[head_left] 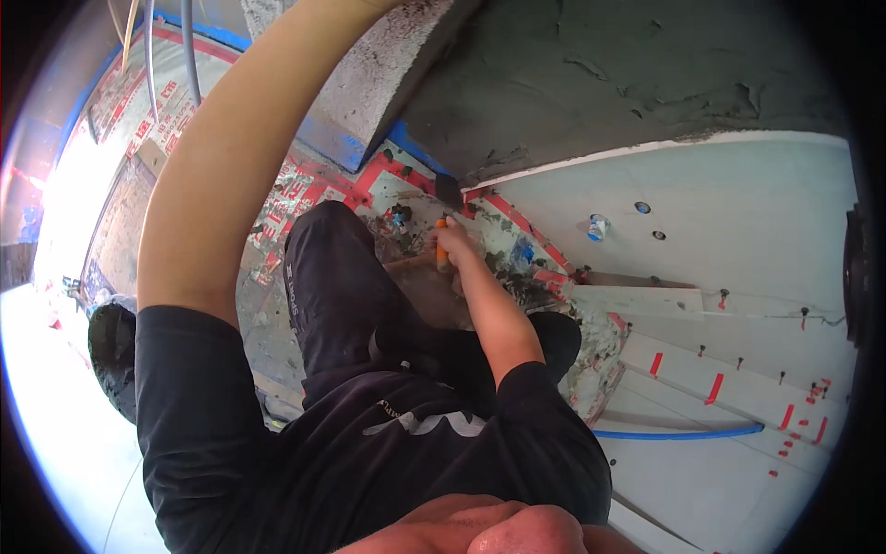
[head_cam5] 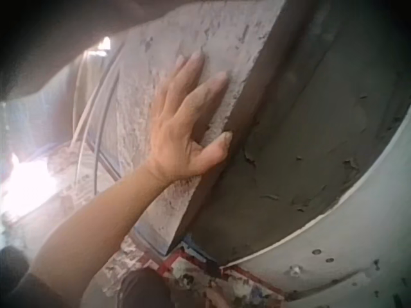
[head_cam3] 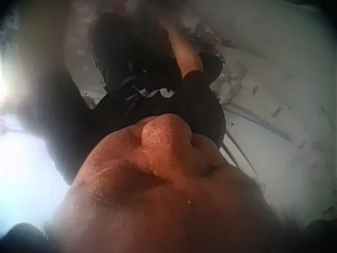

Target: Installing tiles on a wall using mortar and a rubber mallet.

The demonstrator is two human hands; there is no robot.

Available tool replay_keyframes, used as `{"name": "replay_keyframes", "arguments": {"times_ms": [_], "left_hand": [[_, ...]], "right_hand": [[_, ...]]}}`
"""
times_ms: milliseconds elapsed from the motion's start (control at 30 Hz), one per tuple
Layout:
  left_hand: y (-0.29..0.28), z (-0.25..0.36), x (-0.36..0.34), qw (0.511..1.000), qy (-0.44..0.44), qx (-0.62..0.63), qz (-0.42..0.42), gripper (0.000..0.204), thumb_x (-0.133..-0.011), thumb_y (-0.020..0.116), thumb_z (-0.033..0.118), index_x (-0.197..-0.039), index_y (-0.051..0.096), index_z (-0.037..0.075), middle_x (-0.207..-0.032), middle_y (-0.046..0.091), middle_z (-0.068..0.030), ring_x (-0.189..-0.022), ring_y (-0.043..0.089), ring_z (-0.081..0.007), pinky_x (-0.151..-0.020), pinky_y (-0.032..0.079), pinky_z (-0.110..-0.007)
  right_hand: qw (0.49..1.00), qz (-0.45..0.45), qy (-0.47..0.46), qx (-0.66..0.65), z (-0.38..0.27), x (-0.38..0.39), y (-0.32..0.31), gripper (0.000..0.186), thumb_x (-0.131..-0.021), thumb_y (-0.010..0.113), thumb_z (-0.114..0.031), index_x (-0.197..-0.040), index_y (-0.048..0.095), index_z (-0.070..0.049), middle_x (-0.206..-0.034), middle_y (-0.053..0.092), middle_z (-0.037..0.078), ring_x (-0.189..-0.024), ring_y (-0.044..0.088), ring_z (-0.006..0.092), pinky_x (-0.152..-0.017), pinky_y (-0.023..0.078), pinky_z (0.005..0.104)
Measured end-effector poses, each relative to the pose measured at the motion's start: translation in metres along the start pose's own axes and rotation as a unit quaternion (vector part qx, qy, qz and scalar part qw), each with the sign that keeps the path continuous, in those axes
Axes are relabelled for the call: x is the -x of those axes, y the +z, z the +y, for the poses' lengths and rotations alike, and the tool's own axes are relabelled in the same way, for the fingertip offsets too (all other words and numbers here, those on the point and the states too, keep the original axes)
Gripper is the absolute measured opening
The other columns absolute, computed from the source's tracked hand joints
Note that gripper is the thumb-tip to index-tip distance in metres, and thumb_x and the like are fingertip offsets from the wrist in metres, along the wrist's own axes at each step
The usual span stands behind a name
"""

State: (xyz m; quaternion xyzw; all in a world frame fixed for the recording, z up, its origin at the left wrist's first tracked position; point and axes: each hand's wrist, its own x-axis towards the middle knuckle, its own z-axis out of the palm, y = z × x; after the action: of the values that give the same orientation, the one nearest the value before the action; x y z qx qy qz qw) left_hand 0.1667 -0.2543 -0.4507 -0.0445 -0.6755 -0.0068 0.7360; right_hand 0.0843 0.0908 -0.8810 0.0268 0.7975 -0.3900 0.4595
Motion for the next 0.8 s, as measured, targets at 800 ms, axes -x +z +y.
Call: {"name": "replay_keyframes", "arguments": {"times_ms": [800], "left_hand": [[-0.01,-0.003,0.002,0.999,-0.031,0.008,-0.016,0.075,-0.071,0.074,0.034,-0.143,0.057,0.021,-0.16,0.035,-0.0172,-0.148,0.03,-0.0413,-0.117,0.026,-0.056]], "right_hand": [[0.945,0.038,-0.172,-0.275,-0.115,0.184,-0.005,0.014,-0.093,0.059,-0.001,-0.095,0.049,-0.011,-0.084,0.057,0.005,-0.064,0.058,0.016,-0.051,0.05,0.0315]]}}
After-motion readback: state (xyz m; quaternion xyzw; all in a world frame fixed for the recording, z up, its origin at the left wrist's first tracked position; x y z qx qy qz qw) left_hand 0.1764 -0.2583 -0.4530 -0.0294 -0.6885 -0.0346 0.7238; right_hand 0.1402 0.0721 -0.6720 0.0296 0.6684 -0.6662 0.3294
